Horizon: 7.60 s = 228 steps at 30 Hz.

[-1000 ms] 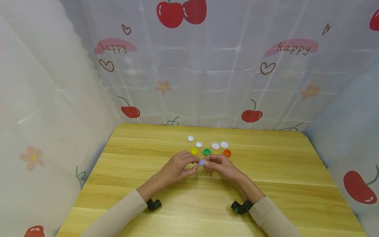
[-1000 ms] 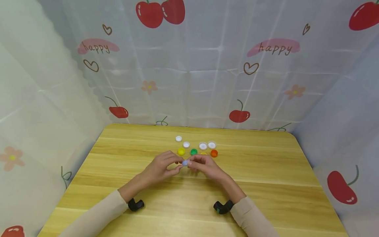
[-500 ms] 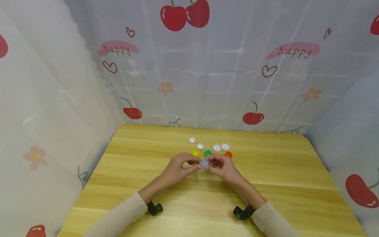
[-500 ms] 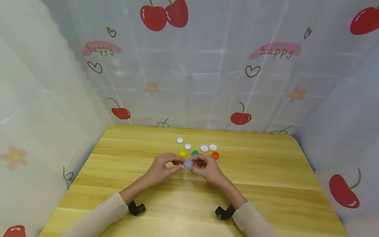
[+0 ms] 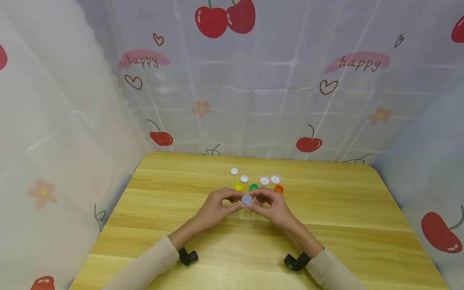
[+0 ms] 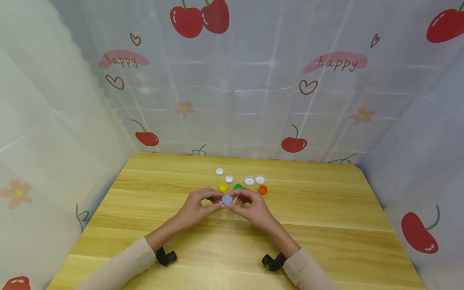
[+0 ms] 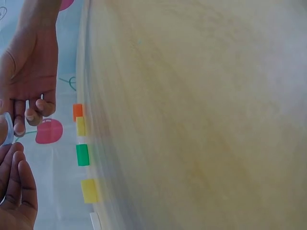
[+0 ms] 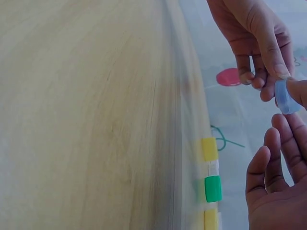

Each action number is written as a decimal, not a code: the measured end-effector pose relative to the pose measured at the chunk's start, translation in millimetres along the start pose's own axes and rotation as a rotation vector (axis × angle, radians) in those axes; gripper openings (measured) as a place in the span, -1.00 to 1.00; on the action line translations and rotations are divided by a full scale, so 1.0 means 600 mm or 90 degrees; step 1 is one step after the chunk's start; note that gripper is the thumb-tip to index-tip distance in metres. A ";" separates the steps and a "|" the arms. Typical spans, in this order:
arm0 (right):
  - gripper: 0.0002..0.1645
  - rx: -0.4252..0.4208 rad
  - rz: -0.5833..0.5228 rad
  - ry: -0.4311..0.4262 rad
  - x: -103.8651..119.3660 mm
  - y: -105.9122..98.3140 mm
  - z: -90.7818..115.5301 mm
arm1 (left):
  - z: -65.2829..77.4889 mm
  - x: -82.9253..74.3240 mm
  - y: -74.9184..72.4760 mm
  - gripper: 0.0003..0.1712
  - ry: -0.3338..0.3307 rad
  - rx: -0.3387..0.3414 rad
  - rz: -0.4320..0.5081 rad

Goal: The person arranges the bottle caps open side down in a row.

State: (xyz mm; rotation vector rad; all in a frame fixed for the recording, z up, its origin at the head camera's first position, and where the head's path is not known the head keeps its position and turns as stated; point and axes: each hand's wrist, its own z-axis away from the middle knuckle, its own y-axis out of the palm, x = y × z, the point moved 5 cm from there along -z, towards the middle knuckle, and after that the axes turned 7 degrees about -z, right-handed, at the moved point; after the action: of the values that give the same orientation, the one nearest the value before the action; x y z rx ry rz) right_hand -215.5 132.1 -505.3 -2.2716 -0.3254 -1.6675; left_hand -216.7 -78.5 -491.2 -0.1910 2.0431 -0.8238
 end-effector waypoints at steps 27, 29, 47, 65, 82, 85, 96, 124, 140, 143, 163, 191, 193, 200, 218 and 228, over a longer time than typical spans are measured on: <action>-0.72 0.199 0.267 0.053 -0.022 0.103 -0.024 | 0.051 0.042 -0.022 -0.78 -0.090 0.202 -0.234; -0.72 0.203 0.290 0.059 -0.025 0.114 -0.030 | 0.056 0.045 -0.028 -0.79 -0.093 0.206 -0.251; -0.73 0.183 0.349 0.078 -0.033 0.162 -0.059 | 0.070 0.062 -0.064 -0.81 -0.111 0.204 -0.301; -0.70 0.184 0.352 0.078 -0.034 0.171 -0.053 | 0.086 0.062 -0.068 -0.78 -0.109 0.208 -0.292; -0.56 0.081 0.270 0.024 -0.020 0.085 -0.058 | 0.055 0.074 -0.087 -0.71 -0.184 0.224 -0.192; -0.50 0.044 0.276 0.020 -0.021 0.060 -0.068 | 0.028 0.081 -0.077 -0.72 -0.198 0.170 -0.139; -0.44 0.001 0.355 0.072 -0.041 0.021 -0.096 | -0.058 0.135 -0.036 -0.59 -0.264 0.104 0.004; -0.67 -0.008 0.483 0.091 -0.068 0.023 -0.114 | -0.097 0.142 0.002 -0.72 -0.203 0.146 -0.132; -0.67 -0.029 0.392 0.029 -0.052 0.017 -0.086 | -0.071 0.135 -0.002 -0.68 -0.156 0.131 0.009; -0.65 -0.037 0.353 0.014 -0.045 0.012 -0.074 | -0.064 0.120 -0.004 -0.69 -0.137 0.122 0.006; -0.62 -0.019 0.230 -0.088 0.016 0.017 0.020 | 0.011 0.017 -0.001 -0.71 -0.091 0.044 0.091; -0.59 0.002 0.193 -0.133 0.029 0.009 0.039 | 0.013 0.021 0.020 -0.70 -0.265 0.192 0.321; -0.58 0.004 0.192 -0.140 0.028 0.010 0.040 | 0.013 0.021 0.021 -0.71 -0.258 0.195 0.317; -0.55 0.007 0.201 -0.133 0.026 0.013 0.041 | 0.013 0.015 0.019 -0.79 -0.223 0.169 0.263; -0.68 0.093 -0.034 0.077 -0.003 0.014 0.036 | 0.016 -0.054 -0.005 -0.75 0.307 -0.045 -0.321; -0.73 0.122 -0.067 0.067 -0.011 0.014 0.031 | 0.020 -0.067 -0.004 -0.72 0.390 -0.075 -0.342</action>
State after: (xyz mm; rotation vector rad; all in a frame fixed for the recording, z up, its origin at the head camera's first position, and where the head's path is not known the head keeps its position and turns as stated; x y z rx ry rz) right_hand -198.0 131.4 -517.9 -2.0519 -0.5636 -1.7192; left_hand -184.2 -69.2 -466.5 -0.6386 2.6697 -1.1941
